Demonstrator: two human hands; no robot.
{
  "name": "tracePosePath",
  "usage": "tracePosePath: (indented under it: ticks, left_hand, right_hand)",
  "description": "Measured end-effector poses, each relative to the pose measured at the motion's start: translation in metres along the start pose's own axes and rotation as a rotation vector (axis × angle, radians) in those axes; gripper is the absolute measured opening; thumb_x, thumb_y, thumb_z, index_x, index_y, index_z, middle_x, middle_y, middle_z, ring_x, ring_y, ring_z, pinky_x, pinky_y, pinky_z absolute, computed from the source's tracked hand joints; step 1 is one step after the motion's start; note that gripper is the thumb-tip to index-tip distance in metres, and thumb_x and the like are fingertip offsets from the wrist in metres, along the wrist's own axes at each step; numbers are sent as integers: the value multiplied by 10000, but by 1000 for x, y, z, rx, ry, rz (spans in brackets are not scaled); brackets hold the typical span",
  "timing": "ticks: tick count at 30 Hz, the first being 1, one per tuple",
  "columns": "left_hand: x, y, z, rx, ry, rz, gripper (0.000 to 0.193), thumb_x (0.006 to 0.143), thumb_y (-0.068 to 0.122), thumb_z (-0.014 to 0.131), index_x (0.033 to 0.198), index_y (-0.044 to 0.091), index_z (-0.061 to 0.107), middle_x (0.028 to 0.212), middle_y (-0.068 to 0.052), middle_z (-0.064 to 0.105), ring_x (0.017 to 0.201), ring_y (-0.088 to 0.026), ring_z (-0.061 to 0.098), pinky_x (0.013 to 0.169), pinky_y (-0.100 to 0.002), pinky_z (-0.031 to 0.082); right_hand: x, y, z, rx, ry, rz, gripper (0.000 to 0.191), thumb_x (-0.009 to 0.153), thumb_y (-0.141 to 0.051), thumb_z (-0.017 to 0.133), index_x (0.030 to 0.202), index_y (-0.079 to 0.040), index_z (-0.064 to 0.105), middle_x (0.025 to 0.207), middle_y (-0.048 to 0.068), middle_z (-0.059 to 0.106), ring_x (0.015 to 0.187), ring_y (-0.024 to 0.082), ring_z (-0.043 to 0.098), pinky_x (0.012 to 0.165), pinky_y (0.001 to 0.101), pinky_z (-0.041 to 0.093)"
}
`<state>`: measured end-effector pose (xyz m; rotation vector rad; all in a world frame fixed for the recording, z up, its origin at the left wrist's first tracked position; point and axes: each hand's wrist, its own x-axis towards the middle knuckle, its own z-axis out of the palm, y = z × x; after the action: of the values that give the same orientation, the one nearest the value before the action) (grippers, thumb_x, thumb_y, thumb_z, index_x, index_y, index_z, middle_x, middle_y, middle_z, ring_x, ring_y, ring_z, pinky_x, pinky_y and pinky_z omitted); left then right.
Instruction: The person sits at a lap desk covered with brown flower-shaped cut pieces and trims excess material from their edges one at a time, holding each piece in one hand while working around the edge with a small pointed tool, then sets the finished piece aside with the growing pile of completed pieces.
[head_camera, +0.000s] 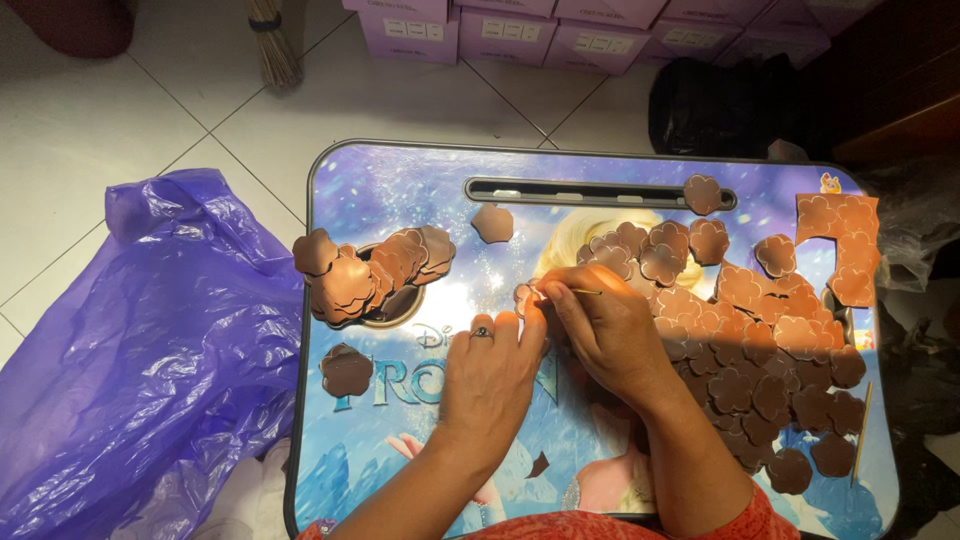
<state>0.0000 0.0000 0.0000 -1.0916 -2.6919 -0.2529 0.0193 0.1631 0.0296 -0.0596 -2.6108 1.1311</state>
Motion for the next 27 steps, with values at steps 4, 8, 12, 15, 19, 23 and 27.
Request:
tracePosePath:
  ticks: [4,8,12,15,19,23,27]
  left_hand:
    - [1,-1,-3,16,16,2,392,958,289,604,1301,99,601,901,-44,577,847,-209,599,651,-328,441]
    - [2,-1,-4,3,31,-3,389,960,295,601,1295,96,603,893,-46,572,839,-211,599,649,-333,441]
    - [3,-1,-4,-29,-9,-3,342,971,291,601,1263,113,607,881,-42,571,829,-214,600,657,-345,449]
    - [2,-1,-4,21,-84,9,299,930,230,611,1218,148,607,911,-25,581,846,-198,603,676,-340,455]
    - [2,0,-4,-18,-11,-9,322,976,319,606,1233,124,599,900,-43,581,844,-216,603,668,-351,451]
    - [3,0,-4,8,22,-9,416,966,332,606,1312,102,597,893,-41,579,843,-209,602,657,-337,445]
    - [2,0,-3,10,9,-12,415,970,337,607,1313,103,600,889,-40,580,836,-206,601,651,-336,442]
  right_hand:
    - [2,-1,-2,-20,-10,8,165,1020,-150,619,1067,-24,715,919,129,714,792,286,681,720,362,532]
    - [2,-3,-2,-22,-19,10,163,1021,-143,615,1063,-21,714,922,128,718,792,291,682,719,365,534]
    - [4,-3,-3,-11,-14,7,158,1024,-143,612,1053,-26,714,937,118,733,799,280,697,723,359,541]
    - [3,-4,-2,52,-28,3,165,1031,-141,597,1067,-17,700,944,104,748,839,265,717,751,351,552]
    - [4,-3,-3,18,-6,31,167,1027,-147,610,1049,-20,715,925,113,738,793,261,709,718,349,547]
    - [3,-3,-4,10,-8,84,170,1013,-153,620,1045,-23,726,881,123,719,714,256,698,664,343,539]
    - [3,-3,-4,-13,-1,-24,165,1030,-144,613,1057,-15,713,908,130,716,751,279,690,687,346,535]
